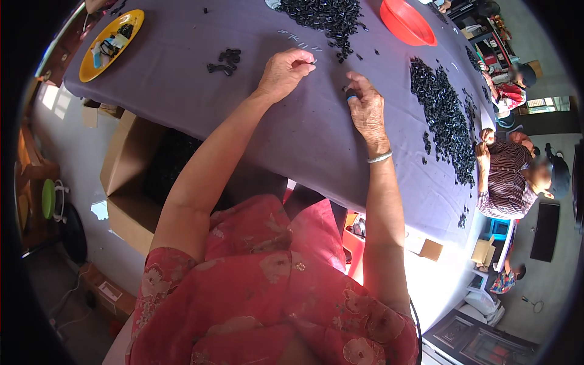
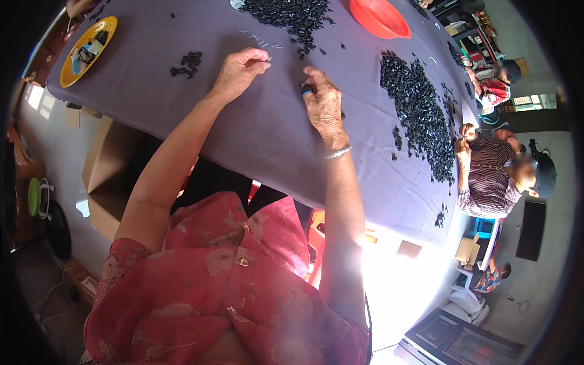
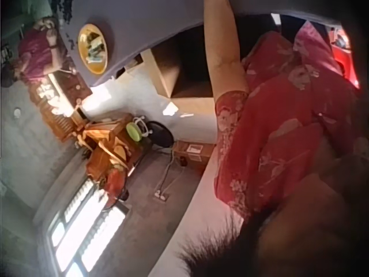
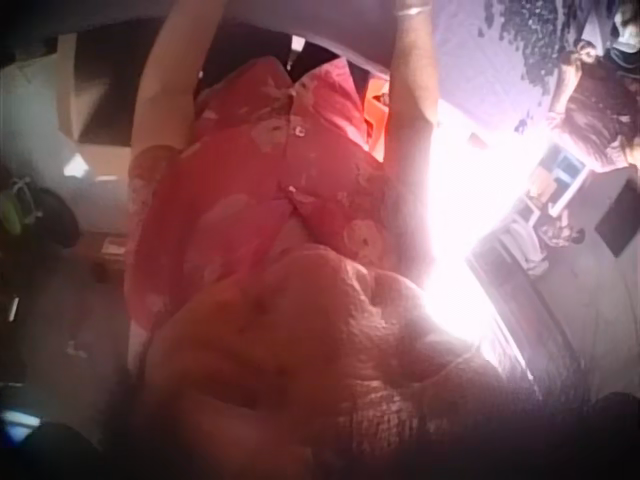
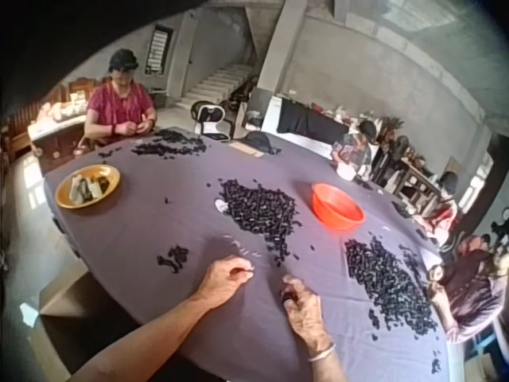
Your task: Inspecting and sorting small black plastic components on a table in a manufacturing setting.
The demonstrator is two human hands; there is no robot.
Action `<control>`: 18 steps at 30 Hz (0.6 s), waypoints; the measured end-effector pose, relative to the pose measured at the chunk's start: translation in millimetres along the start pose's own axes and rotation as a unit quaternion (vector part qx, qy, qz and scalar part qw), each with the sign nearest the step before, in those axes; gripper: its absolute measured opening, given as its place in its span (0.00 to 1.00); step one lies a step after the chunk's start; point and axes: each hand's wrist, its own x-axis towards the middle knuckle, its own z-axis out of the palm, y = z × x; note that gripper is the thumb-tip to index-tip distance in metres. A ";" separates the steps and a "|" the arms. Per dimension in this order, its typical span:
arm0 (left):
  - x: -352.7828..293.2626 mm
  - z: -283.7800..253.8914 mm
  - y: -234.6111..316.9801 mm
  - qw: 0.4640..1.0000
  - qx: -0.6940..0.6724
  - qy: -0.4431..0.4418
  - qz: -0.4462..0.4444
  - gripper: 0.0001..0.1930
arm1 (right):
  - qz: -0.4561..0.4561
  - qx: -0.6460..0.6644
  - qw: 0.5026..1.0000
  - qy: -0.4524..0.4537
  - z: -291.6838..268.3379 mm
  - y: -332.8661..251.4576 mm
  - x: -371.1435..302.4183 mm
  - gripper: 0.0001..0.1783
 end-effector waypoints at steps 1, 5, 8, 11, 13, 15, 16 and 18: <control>0.2 -0.3 -1.4 1.000 -0.006 -0.005 0.003 0.06 | -0.019 0.011 1.000 0.000 2.2 -2.9 1.3 0.16; -0.5 -0.4 -2.5 1.000 -0.024 -0.007 0.002 0.06 | -0.067 -0.040 0.997 -0.009 7.8 -10.2 4.5 0.14; -0.4 0.2 0.3 1.000 -0.018 -0.009 0.002 0.06 | -0.094 -0.059 0.994 0.014 14.7 -9.2 6.6 0.13; -0.7 -0.7 0.8 1.000 -0.014 -0.011 -0.008 0.06 | -0.071 -0.023 0.996 0.046 21.2 -13.4 10.6 0.11; -1.2 -0.9 1.6 1.000 -0.012 -0.011 -0.011 0.06 | 0.021 0.085 0.996 0.025 23.5 -17.0 12.8 0.11; -0.9 -0.8 1.5 1.000 -0.009 -0.011 -0.014 0.06 | 0.114 0.192 0.975 0.003 28.3 -18.3 14.6 0.11; -0.9 -0.5 1.1 1.000 -0.011 -0.009 -0.011 0.06 | 0.135 0.284 0.949 0.010 32.4 -17.4 15.6 0.09; -0.6 -0.1 1.1 1.000 -0.012 -0.008 -0.009 0.06 | 0.156 0.373 0.915 0.017 38.6 -14.8 18.5 0.08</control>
